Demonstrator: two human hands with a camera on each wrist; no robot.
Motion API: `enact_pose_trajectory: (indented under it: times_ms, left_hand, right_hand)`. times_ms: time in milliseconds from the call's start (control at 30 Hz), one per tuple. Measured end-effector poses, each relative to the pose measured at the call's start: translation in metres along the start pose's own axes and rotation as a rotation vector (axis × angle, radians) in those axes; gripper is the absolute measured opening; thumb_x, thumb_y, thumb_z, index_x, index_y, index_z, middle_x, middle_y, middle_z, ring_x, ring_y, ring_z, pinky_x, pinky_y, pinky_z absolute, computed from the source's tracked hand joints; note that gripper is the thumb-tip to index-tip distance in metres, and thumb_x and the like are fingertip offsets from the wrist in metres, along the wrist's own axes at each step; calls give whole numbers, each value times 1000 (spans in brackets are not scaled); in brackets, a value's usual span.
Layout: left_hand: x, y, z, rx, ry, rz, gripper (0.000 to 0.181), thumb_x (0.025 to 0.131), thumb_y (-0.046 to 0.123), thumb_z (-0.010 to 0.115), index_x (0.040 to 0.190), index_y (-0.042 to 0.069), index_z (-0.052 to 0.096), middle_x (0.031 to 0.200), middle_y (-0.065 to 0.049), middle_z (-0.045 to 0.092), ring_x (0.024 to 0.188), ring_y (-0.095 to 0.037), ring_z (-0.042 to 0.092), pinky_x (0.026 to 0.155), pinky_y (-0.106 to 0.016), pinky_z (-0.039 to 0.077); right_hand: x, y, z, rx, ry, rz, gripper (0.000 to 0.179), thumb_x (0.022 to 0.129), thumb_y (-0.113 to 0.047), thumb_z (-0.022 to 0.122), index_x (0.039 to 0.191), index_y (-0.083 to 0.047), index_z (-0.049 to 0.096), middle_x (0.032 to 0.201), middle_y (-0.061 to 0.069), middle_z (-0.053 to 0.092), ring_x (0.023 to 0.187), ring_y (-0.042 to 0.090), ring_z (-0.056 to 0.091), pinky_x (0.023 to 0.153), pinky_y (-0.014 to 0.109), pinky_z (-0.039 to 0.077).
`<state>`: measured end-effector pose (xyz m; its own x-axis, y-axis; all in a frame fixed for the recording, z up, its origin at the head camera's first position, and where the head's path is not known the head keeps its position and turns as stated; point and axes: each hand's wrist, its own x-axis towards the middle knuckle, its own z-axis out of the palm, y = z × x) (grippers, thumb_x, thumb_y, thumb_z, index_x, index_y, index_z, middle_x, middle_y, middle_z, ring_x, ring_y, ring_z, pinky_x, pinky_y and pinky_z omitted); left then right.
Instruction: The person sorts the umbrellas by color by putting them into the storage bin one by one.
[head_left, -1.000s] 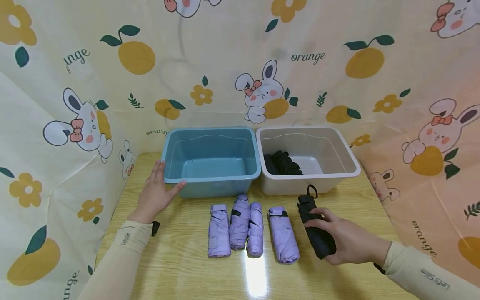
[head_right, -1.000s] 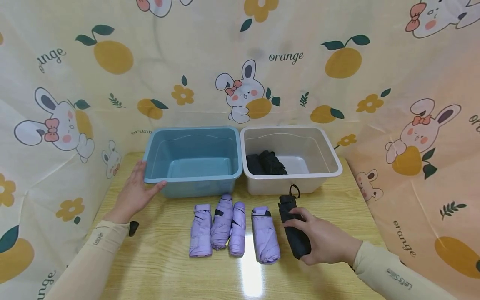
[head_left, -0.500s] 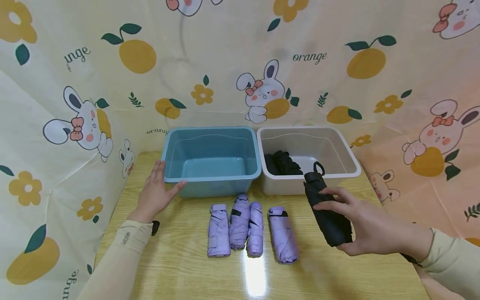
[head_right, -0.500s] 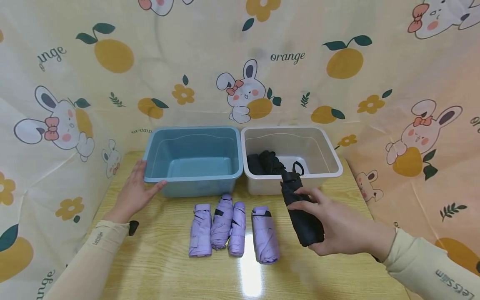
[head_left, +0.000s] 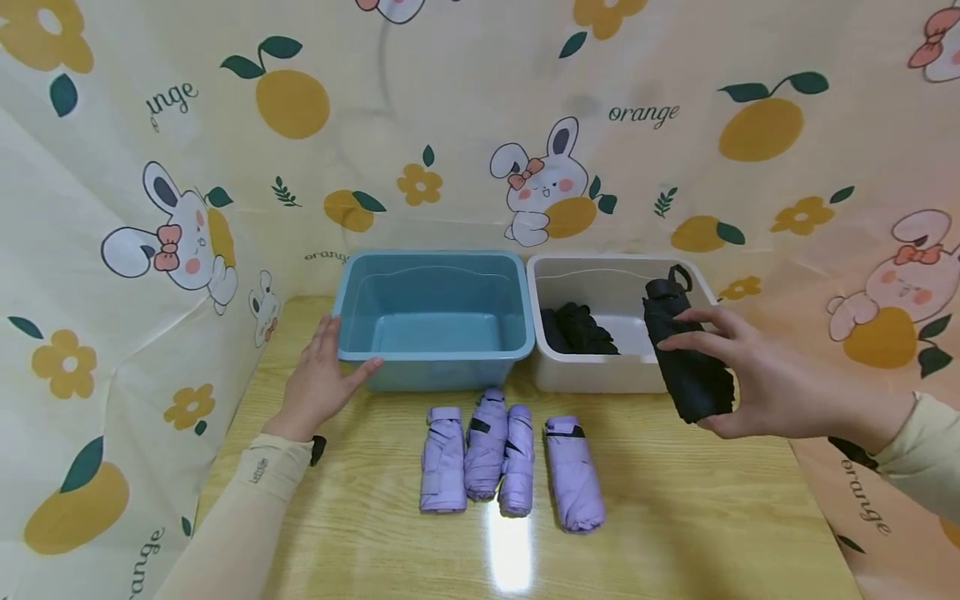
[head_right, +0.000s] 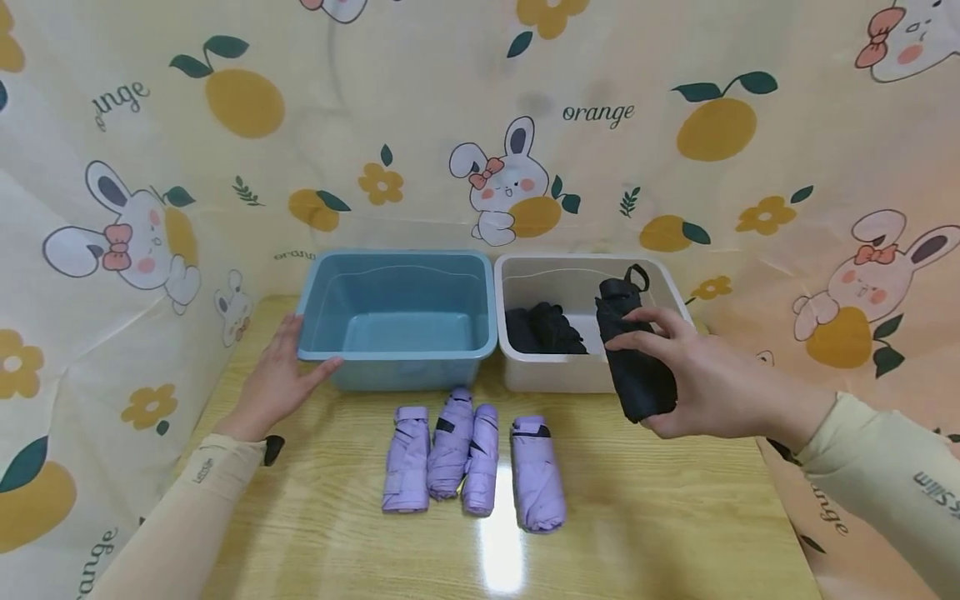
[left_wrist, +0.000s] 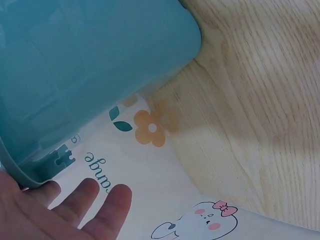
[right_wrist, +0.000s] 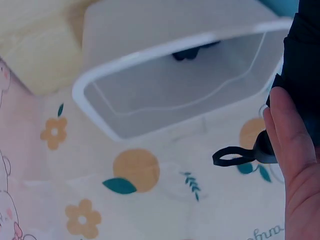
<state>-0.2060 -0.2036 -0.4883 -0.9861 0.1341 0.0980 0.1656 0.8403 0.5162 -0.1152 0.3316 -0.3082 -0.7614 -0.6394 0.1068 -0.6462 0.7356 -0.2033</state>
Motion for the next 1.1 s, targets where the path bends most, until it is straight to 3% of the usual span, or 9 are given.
enact_pose_trajectory:
  times_ms: [400,700,933,1100]
  left_hand:
    - [2,3,-1,25,-2,-14,109,89,72,54,159,2,10,165,-19,6,140,-54,24,94,-70,38]
    - [0,1,0,29,-4,-15,108,90,70,55,159,1,10,165,-20,7,142,-52,22,97,-69,36]
    - [0,0,2,13,6,-6,107,90,68,57,159,1,10,164,-20,7,141,-52,22,98,-69,36]
    - [1,-3,2,9,8,-6,107,90,68,57,159,2,10,164,-20,8,141,-52,22,99,-68,35]
  right_hand:
    - [35,45,-6,21,-32,56,85,56,-12,97,131,-17,57,141,16,33,95,27,59,64,27,53]
    - [67,73,2,-10,-206,180,81,63,-22,94,133,-21,54,144,19,30,76,15,58,64,32,51]
    - [89,92,22,-37,-278,207,78,62,-23,93,132,-20,58,142,22,34,100,36,57,76,47,56]
    - [101,102,40,1,-324,232,76,62,-19,92,131,-19,60,141,22,36,104,37,54,77,46,55]
